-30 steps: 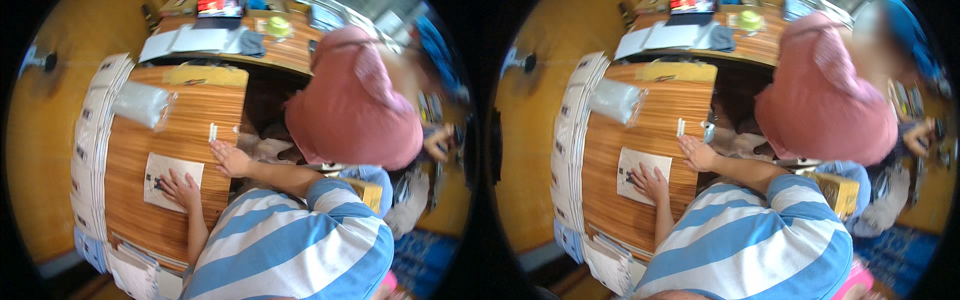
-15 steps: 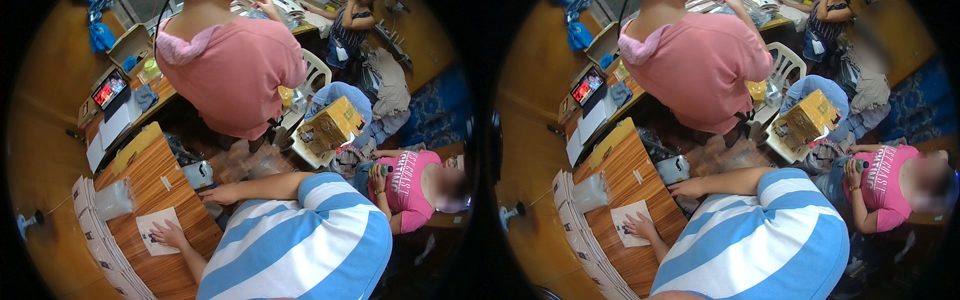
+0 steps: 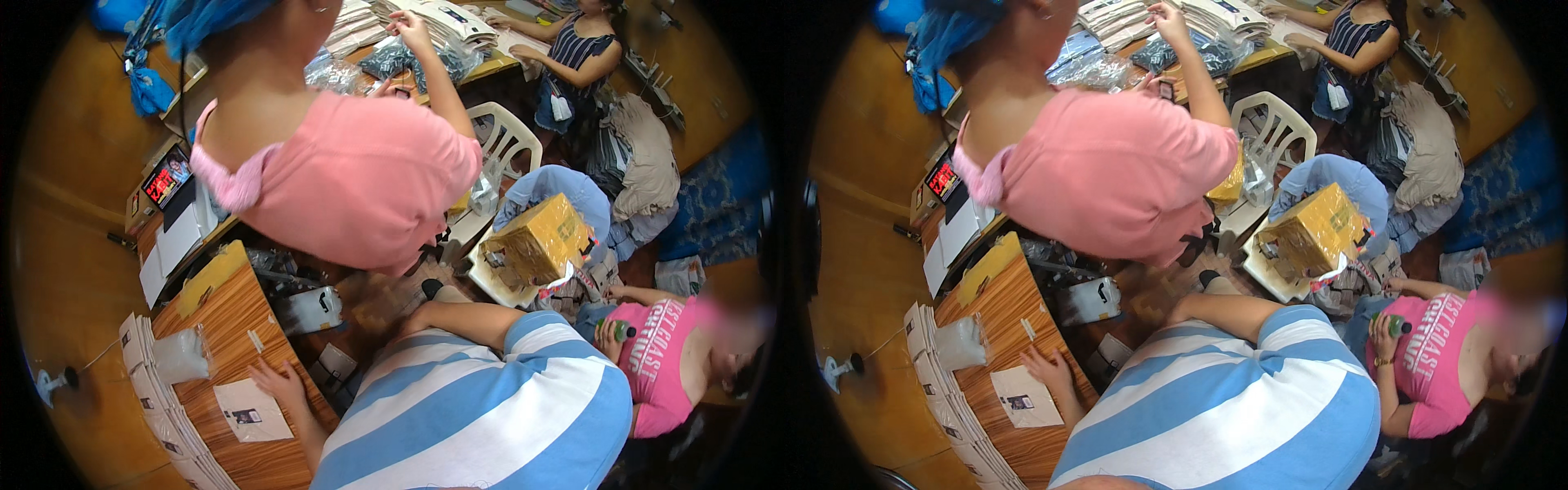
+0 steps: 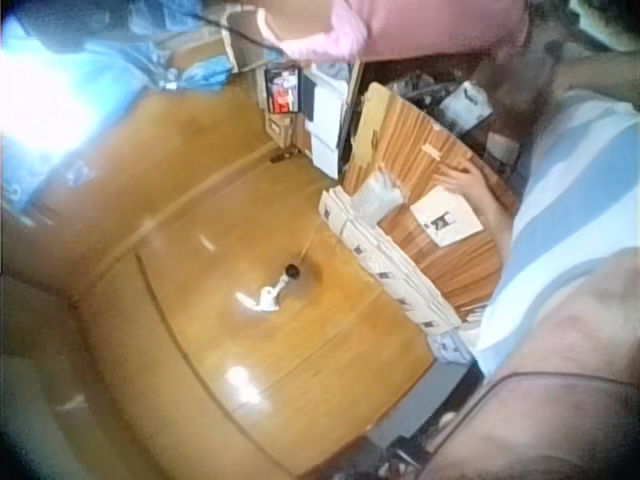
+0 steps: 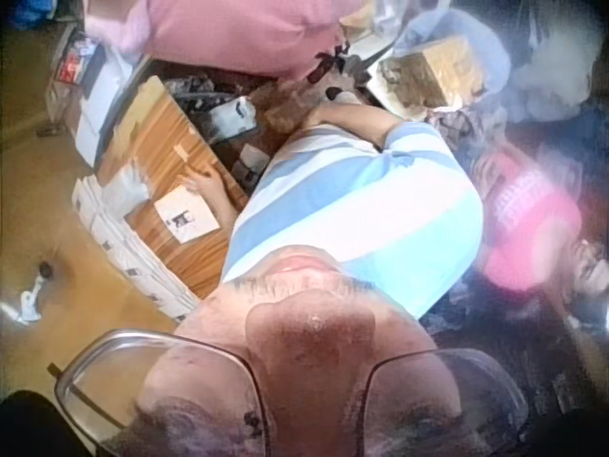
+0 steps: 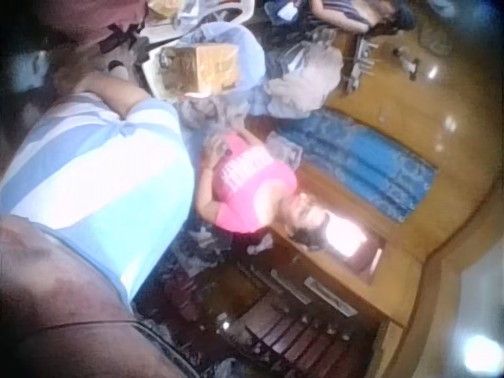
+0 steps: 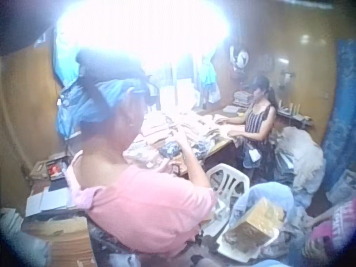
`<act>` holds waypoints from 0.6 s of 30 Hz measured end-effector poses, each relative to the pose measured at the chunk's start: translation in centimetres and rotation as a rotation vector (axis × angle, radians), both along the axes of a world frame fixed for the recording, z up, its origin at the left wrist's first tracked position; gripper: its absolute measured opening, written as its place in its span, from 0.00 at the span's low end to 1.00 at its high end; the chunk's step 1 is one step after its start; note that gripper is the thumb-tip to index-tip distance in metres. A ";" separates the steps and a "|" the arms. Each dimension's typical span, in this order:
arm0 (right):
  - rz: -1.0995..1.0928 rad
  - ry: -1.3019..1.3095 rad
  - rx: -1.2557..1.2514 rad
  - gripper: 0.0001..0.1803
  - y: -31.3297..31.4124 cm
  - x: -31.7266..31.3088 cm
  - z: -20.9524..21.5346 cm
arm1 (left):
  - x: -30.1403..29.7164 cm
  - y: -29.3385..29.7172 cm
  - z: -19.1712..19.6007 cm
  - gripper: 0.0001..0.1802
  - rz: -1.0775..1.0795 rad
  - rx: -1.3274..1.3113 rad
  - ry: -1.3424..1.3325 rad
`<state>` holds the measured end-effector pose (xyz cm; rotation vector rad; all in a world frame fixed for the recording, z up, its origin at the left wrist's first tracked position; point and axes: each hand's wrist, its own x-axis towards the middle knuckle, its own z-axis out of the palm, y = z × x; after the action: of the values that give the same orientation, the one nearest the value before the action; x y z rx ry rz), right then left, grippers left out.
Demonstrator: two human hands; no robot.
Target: The person packs folded shirts into individual plastic bags, seals them with tape, labels them using a pen, and organizes them on a table.
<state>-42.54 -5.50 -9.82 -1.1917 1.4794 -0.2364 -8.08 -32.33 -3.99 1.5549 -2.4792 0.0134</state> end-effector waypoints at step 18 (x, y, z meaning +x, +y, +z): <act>-0.917 0.112 -0.307 0.13 5.1 -35.7 7.1 | -7.5 7.2 -0.2 0.53 0.287 0.219 -0.007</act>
<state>-78.24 -0.38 -2.73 -0.6761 2.0642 -1.0561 -15.61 -25.14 -4.15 1.9915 -2.3043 -0.2145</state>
